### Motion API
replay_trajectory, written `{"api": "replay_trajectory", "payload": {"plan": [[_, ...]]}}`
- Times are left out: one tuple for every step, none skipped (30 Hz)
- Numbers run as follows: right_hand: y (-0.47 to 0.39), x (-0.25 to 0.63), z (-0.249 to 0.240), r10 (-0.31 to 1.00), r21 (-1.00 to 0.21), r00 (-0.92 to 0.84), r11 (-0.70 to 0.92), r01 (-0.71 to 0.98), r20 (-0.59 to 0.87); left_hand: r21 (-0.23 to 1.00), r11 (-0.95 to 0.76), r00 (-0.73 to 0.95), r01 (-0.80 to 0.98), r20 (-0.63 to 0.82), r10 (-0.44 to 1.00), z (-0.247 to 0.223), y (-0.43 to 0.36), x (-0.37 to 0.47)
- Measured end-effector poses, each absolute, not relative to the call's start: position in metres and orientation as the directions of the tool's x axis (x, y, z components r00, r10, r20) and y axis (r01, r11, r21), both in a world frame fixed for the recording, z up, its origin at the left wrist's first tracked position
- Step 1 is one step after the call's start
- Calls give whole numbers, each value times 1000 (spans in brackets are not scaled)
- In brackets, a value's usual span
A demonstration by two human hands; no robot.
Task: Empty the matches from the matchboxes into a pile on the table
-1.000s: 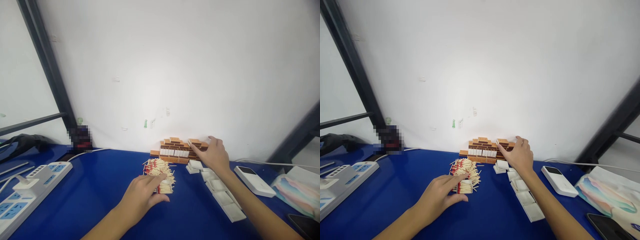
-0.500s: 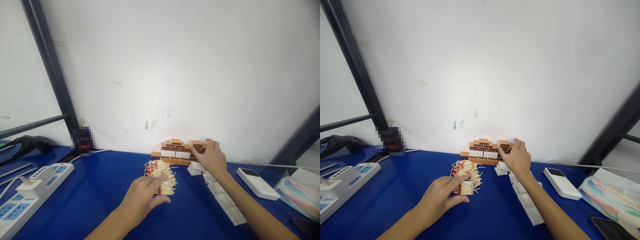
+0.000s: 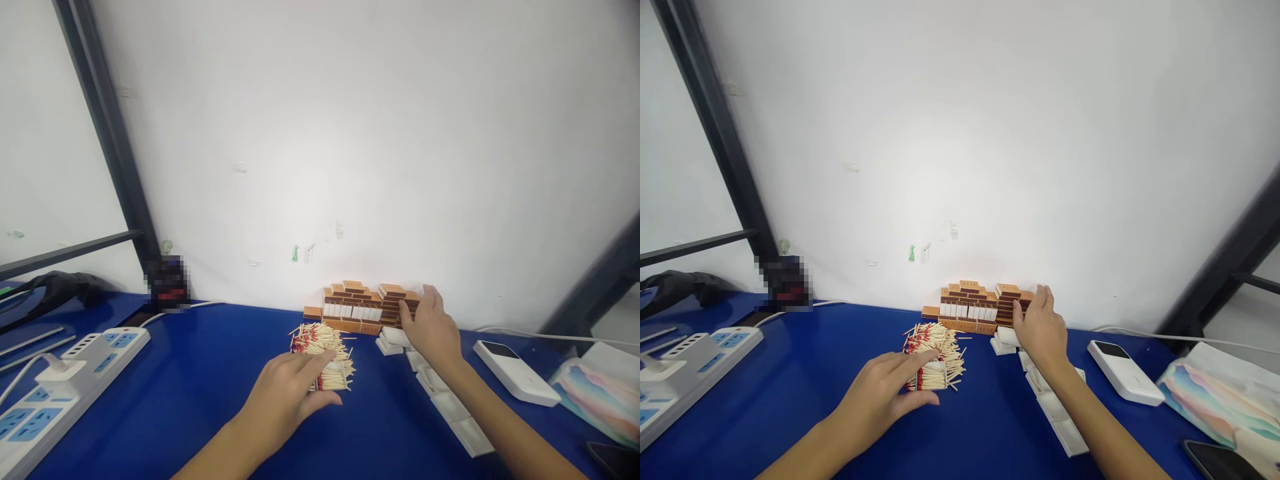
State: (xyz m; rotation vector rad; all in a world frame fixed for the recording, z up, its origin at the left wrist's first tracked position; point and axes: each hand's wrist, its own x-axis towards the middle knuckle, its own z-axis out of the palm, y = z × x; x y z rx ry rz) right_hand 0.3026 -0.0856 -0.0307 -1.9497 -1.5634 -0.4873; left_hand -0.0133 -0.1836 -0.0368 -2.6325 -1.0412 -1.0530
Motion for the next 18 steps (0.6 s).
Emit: {"api": "replay_trajectory", "payload": {"plan": [[-86, 304, -30, 756, -211, 239, -136, 968, 610, 132, -755, 520, 642, 650, 555, -37, -183, -13], [-87, 304, -29, 758, -203, 231, -132, 970, 610, 132, -754, 517, 643, 651, 555, -38, -183, -14], [-89, 303, -28, 754, -193, 222, -128, 973, 618, 138, -752, 513, 644, 652, 559, -38, -182, -14], [-92, 301, -25, 743, -181, 205, -115, 977, 637, 150, -749, 503, 646, 654, 565, -38, -181, -15], [-96, 298, -22, 724, -177, 184, -87, 980, 664, 165, -746, 494, 645, 655, 572, -37, -179, -15], [-102, 292, -18, 706, -189, 159, -37, 981, 690, 184, -739, 478, 648, 657, 583, -37, -178, -16], [-109, 285, -15, 701, -221, 133, 37, 974, 701, 205, -730, 459, 652, 661, 594, -36, -177, -18], [-117, 276, -12, 724, -288, 106, 133, 948, 682, 223, -726, 451, 651, 656, 605, -35, -175, -19], [-125, 267, -10, 783, -389, 66, 233, 891, 619, 241, -719, 443, 652, 648, 619, -34, -174, -20], [-133, 256, -10, 865, -516, -4, 303, 801, 502, 255, -726, 448, 639, 644, 620, -34, -172, -21], [-141, 245, -10, 929, -649, -97, 322, 690, 358, 278, -726, 448, 629, 633, 631, -33, -171, -22], [-148, 235, -12, 953, -753, -187, 304, 584, 239, 297, -731, 458, 614, 620, 637, -33, -170, -22], [-155, 226, -15, 953, -826, -260, 268, 496, 154, 308, -744, 467, 593, 620, 630, -33, -169, -22], [-161, 218, -19, 944, -876, -315, 232, 423, 98, 311, -757, 475, 575, 627, 618, -33, -169, -23], [-165, 212, -22, 935, -908, -349, 202, 368, 67, 303, -770, 484, 561, 634, 603, -34, -168, -22], [-169, 208, -26, 928, -929, -370, 177, 326, 47, 288, -781, 492, 554, 643, 587, -35, -167, -22], [-171, 205, -30, 923, -944, -382, 152, 293, 30, 269, -789, 500, 553, 650, 572, -36, -167, -22], [-173, 203, -34, 923, -956, -385, 121, 266, 10, 252, -793, 507, 555, 653, 563, -38, -166, -21]]}}
